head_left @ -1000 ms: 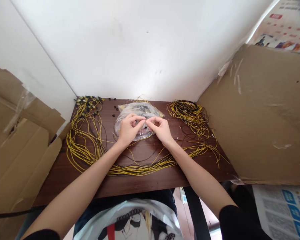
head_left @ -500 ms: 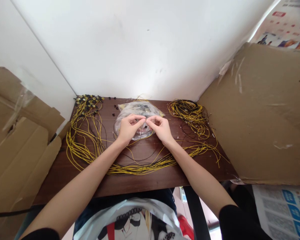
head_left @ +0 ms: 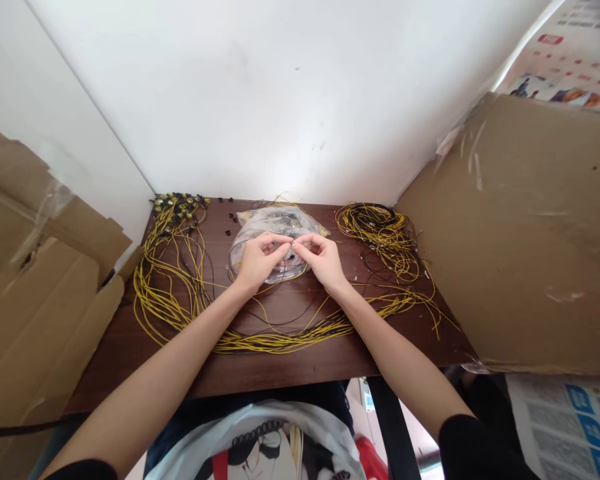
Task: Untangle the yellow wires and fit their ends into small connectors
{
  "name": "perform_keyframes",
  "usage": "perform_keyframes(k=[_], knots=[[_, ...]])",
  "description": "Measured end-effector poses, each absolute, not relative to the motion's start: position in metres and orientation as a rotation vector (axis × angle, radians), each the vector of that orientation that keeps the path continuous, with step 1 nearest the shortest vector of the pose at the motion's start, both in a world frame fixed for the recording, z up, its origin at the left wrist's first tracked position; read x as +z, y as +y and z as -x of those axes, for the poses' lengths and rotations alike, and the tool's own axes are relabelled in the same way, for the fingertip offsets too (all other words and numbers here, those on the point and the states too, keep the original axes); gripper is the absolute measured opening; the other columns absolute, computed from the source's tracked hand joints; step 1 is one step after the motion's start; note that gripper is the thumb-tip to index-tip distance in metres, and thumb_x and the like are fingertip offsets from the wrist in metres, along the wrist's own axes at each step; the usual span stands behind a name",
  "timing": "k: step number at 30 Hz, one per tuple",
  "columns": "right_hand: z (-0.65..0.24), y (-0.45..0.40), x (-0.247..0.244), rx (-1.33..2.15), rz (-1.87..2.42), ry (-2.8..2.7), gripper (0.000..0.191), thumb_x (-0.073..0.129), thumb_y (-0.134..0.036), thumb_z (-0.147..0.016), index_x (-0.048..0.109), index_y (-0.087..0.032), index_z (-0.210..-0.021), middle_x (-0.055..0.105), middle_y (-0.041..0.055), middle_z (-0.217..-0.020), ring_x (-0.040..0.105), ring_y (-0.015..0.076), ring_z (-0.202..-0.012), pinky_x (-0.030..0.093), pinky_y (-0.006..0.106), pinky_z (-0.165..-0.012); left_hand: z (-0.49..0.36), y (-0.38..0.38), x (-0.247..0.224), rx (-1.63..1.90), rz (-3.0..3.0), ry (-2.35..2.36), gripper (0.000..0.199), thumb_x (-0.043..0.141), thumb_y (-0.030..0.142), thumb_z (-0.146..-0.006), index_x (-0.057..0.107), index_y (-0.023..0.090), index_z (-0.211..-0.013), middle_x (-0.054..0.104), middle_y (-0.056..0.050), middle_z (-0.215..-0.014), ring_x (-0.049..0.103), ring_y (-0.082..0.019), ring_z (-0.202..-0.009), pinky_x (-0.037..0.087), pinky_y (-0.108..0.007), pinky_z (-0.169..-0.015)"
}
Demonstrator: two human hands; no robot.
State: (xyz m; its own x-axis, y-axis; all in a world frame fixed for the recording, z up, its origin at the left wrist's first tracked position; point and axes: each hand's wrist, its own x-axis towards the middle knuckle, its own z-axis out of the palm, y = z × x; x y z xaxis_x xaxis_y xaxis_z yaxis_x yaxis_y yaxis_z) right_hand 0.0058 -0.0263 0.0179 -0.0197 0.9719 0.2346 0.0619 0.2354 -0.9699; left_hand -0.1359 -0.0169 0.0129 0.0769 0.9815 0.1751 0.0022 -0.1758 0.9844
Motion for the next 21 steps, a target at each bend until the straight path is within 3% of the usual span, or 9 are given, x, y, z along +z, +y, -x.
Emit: perform_keyframes(k=[21], knots=[[-0.0070, -0.0273, 0.0196, 0.884, 1.199, -1.401, 0.020, 0.063, -0.033, -0.069, 0.066, -0.013, -0.070, 0.064, 0.0028, -0.064, 0.052, 0.0111, -0.054, 0.042, 0.023, -0.055, 0.1348, -0.0205, 0.0150, 1.292, -1.393, 1.010, 0.022, 0.069, 0.029, -0.069, 0.071, 0.012, -0.083, 0.058, -0.002, -0.074, 0.051, -0.006, -0.048, 0.042, -0.019, -0.041]])
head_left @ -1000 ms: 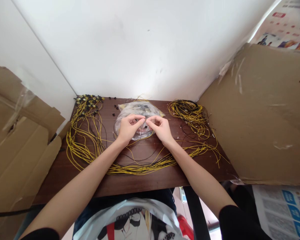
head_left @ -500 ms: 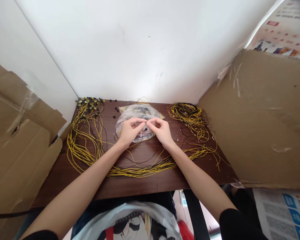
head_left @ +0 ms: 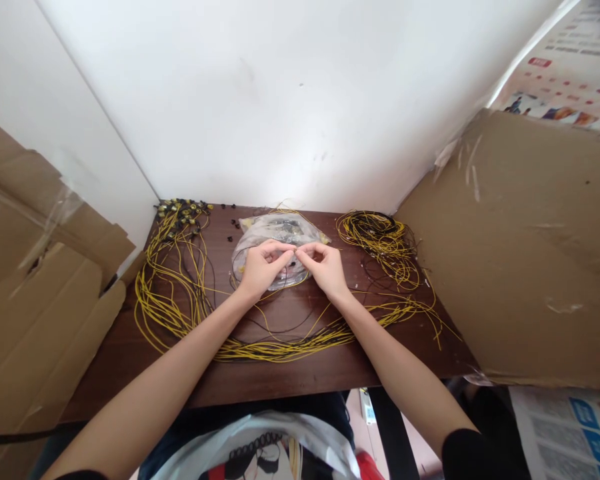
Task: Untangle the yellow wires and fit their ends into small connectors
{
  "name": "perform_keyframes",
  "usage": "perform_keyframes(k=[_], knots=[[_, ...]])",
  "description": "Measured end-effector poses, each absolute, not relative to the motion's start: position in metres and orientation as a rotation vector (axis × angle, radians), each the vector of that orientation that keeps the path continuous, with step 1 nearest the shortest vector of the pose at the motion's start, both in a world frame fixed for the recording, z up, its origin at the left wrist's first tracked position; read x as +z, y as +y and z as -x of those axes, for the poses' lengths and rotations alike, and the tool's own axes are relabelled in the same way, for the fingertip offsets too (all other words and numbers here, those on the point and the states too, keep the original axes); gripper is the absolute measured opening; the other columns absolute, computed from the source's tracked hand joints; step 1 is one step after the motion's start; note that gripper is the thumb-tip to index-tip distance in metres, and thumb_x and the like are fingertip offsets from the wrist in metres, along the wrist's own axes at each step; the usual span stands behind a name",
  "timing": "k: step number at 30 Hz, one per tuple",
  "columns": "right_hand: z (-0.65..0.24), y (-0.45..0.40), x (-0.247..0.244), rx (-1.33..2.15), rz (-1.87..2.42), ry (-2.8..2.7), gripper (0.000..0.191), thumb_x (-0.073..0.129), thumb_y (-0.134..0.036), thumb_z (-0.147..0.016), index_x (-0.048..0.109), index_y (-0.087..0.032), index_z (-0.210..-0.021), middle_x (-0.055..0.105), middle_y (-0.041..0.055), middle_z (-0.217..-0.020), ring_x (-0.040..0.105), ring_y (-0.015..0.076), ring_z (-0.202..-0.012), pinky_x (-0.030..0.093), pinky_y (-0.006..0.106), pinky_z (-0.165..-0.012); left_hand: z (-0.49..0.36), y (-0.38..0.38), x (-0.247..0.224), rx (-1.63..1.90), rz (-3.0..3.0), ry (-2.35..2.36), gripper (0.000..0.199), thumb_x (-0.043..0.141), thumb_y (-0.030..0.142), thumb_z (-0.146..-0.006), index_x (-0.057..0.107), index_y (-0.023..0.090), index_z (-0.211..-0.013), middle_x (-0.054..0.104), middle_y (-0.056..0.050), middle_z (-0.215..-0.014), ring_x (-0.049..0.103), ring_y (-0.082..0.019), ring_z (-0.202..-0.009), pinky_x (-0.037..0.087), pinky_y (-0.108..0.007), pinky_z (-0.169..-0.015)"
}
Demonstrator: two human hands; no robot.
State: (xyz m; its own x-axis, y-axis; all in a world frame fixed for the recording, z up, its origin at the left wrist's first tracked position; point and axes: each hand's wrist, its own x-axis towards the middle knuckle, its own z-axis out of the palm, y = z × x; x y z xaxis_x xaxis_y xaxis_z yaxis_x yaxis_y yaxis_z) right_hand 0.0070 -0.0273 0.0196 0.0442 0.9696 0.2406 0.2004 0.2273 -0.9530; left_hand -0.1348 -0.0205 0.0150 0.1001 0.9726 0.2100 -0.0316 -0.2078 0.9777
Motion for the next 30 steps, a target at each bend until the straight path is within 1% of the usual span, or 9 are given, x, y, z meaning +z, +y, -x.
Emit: perform_keyframes(k=[5, 18, 23, 30], knots=[[-0.0072, -0.0285, 0.0200, 0.852, 1.218, -1.416, 0.019, 0.062, -0.032, -0.071, 0.067, -0.013, -0.071, 0.065, 0.0029, -0.065, 0.054, 0.0119, -0.055, 0.043, 0.023, -0.056, 0.1352, -0.0195, 0.0128, 1.294, -1.462, 1.001, 0.022, 0.067, 0.030, -0.071, 0.071, 0.013, -0.083, 0.060, -0.004, -0.078, 0.051, -0.007, -0.051, 0.043, -0.021, -0.045], [-0.0056, -0.0284, 0.0174, 0.835, 1.229, -1.446, 0.019, 0.061, -0.032, -0.071, 0.066, -0.014, -0.071, 0.065, 0.0020, -0.064, 0.053, 0.0119, -0.055, 0.043, 0.023, -0.055, 0.1417, -0.0173, 0.0109, 1.335, -1.869, 1.101, 0.018, 0.061, 0.028, -0.078, 0.072, 0.016, -0.084, 0.058, -0.002, -0.075, 0.041, -0.006, -0.049, 0.034, -0.021, -0.046], [-0.0048, -0.0315, 0.0188, 0.784, 1.230, -1.509, 0.018, 0.059, -0.031, -0.074, 0.066, -0.014, -0.072, 0.064, 0.0015, -0.063, 0.051, 0.0110, -0.054, 0.041, 0.023, -0.054, 0.1422, -0.0179, 0.0123, 1.336, -1.910, 1.140, 0.016, 0.061, 0.028, -0.078, 0.071, 0.016, -0.079, 0.056, -0.001, -0.072, 0.039, -0.006, -0.049, 0.033, -0.021, -0.047], [-0.0045, -0.0333, 0.0196, 0.681, 1.216, -1.592, 0.016, 0.058, -0.029, -0.076, 0.065, -0.016, -0.071, 0.063, 0.0016, -0.066, 0.053, 0.0120, -0.057, 0.042, 0.024, -0.057, 0.1426, -0.0196, 0.0155, 1.313, -1.902, 1.223, 0.016, 0.060, 0.029, -0.077, 0.068, 0.017, -0.071, 0.053, 0.000, -0.065, 0.039, -0.007, -0.049, 0.032, -0.021, -0.047]])
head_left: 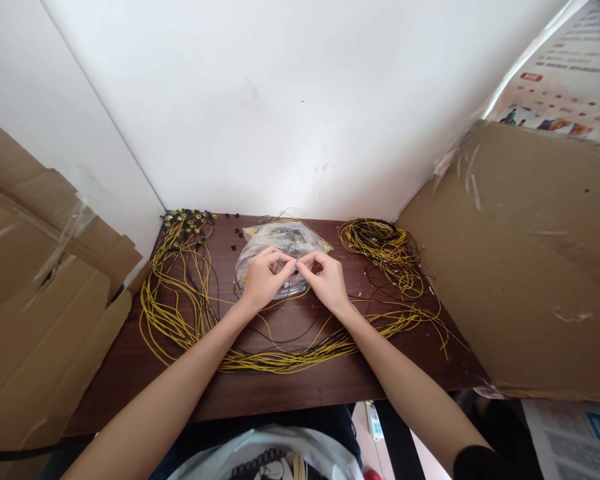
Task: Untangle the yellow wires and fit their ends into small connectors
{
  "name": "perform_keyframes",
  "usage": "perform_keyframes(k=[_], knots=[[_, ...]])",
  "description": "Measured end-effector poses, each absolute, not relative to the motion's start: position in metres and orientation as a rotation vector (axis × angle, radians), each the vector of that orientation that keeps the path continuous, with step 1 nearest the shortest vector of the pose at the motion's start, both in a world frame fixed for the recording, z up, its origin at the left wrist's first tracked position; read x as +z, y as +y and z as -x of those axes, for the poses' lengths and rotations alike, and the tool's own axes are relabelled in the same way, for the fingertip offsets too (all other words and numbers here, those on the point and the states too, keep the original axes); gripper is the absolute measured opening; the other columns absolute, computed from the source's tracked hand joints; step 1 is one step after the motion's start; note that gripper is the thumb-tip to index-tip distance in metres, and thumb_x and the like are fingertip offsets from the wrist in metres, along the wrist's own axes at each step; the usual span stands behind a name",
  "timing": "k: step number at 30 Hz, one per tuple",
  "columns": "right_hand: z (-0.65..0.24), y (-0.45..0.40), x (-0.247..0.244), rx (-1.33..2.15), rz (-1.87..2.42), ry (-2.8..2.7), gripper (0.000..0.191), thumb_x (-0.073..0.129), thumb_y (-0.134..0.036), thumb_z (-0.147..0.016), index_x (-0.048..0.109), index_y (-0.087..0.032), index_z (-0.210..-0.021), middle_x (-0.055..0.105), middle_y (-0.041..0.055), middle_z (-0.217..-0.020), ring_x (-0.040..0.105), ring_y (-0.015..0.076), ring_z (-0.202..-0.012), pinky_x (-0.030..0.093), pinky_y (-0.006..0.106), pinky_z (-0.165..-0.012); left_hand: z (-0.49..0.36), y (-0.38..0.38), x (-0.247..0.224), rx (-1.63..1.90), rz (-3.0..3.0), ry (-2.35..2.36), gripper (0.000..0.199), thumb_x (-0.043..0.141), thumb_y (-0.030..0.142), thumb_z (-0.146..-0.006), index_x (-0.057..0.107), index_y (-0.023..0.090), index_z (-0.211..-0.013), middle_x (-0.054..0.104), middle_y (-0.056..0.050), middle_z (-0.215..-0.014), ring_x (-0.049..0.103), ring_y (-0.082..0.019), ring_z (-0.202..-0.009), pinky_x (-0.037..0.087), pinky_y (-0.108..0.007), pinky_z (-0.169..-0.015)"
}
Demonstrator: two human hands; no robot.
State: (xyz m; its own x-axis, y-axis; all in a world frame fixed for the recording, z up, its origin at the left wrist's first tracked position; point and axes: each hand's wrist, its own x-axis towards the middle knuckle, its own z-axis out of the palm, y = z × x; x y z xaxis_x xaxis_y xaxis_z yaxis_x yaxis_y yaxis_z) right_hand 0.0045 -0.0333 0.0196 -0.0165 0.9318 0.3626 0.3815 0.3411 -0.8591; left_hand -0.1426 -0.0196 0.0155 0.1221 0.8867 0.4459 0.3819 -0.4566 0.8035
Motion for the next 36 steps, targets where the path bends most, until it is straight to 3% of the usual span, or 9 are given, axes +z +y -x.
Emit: perform_keyframes(k=[14, 24, 36], knots=[[-0.008, -0.030, 0.017, 0.687, 1.207, -1.612, 0.015, 0.060, -0.029, -0.076, 0.065, -0.015, -0.073, 0.065, 0.0028, -0.070, 0.055, 0.0126, -0.061, 0.043, 0.024, -0.058, 0.142, -0.016, 0.006, 1.257, -1.795, 1.189, 0.018, 0.057, 0.030, -0.079, 0.066, 0.015, -0.076, 0.055, -0.002, -0.075, 0.047, -0.008, -0.055, 0.040, -0.020, -0.051], [-0.011, -0.024, 0.012, 0.768, 1.177, -1.556, 0.013, 0.065, -0.029, -0.071, 0.068, -0.016, -0.071, 0.064, 0.0026, -0.070, 0.054, 0.0126, -0.061, 0.043, 0.025, -0.059, 0.142, -0.015, 0.007, 1.267, -1.739, 1.151, 0.011, 0.062, 0.026, -0.074, 0.066, 0.015, -0.074, 0.056, -0.001, -0.071, 0.042, -0.007, -0.050, 0.034, -0.020, -0.047], [-0.010, -0.021, 0.010, 0.954, 1.158, -1.449, 0.018, 0.067, -0.032, -0.067, 0.069, -0.014, -0.072, 0.067, 0.0038, -0.067, 0.055, 0.0128, -0.058, 0.044, 0.026, -0.059, 0.142, -0.012, 0.002, 1.219, -1.644, 1.099, 0.015, 0.061, 0.030, -0.075, 0.061, 0.015, -0.073, 0.056, 0.001, -0.065, 0.049, -0.007, -0.048, 0.038, -0.020, -0.045]])
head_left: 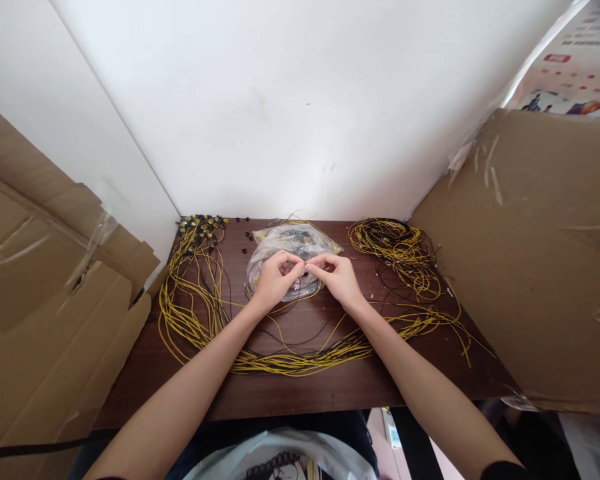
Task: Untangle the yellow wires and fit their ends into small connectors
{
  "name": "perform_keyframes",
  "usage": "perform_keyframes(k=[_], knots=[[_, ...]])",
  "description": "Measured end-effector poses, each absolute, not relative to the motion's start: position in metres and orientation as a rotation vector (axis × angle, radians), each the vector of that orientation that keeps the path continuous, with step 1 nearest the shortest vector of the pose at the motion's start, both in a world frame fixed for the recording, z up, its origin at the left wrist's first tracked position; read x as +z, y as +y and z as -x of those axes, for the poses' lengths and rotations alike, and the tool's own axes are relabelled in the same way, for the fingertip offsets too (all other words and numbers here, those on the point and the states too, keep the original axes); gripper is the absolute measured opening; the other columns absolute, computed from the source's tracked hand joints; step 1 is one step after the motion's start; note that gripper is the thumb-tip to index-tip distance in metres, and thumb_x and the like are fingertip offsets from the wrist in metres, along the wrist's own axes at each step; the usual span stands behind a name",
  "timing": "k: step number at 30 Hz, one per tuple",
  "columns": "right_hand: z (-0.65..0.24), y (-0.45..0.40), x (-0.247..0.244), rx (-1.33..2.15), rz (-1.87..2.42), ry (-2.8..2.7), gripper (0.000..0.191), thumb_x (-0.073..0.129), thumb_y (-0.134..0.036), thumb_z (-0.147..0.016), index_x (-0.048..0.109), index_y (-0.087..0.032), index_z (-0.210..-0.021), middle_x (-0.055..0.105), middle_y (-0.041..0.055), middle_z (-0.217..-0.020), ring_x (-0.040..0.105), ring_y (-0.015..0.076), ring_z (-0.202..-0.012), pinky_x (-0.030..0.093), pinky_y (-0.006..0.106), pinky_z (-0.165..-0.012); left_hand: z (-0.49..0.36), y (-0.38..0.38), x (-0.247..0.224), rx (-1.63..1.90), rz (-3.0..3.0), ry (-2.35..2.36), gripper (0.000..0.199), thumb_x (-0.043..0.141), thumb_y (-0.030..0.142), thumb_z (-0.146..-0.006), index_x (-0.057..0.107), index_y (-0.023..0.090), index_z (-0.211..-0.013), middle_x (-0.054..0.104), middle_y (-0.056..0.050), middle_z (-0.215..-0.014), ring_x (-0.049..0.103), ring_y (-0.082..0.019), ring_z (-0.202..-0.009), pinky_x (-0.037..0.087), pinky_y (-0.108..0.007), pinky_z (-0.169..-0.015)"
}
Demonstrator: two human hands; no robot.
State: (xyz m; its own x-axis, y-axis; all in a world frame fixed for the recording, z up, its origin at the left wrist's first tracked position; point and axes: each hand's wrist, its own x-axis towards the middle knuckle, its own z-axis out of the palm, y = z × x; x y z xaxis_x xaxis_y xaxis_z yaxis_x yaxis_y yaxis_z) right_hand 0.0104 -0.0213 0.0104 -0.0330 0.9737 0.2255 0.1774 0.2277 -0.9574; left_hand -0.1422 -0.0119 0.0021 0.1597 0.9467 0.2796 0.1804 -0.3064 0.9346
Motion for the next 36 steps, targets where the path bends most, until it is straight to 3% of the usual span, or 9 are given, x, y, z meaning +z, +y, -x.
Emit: perform_keyframes(k=[11, 36], knots=[[-0.0096, -0.0222, 0.0118, 1.013, 1.157, -1.392, 0.021, 0.068, -0.034, -0.065, 0.067, -0.014, -0.070, 0.064, 0.0019, -0.062, 0.051, 0.0111, -0.053, 0.041, 0.024, -0.053, 0.1420, -0.0116, 0.0027, 1.213, -1.632, 1.091, 0.015, 0.061, 0.030, -0.075, 0.061, 0.015, -0.074, 0.056, 0.001, -0.063, 0.050, -0.007, -0.047, 0.038, -0.019, -0.043], [-0.0107, -0.0218, 0.0098, 0.924, 1.199, -1.544, 0.018, 0.063, -0.032, -0.073, 0.067, -0.014, -0.076, 0.067, 0.0044, -0.072, 0.058, 0.0139, -0.063, 0.043, 0.024, -0.060, 0.1436, -0.0115, 0.0049, 1.194, -1.653, 1.108, 0.013, 0.062, 0.027, -0.073, 0.062, 0.014, -0.072, 0.056, 0.000, -0.069, 0.047, -0.006, -0.050, 0.037, -0.019, -0.047]])
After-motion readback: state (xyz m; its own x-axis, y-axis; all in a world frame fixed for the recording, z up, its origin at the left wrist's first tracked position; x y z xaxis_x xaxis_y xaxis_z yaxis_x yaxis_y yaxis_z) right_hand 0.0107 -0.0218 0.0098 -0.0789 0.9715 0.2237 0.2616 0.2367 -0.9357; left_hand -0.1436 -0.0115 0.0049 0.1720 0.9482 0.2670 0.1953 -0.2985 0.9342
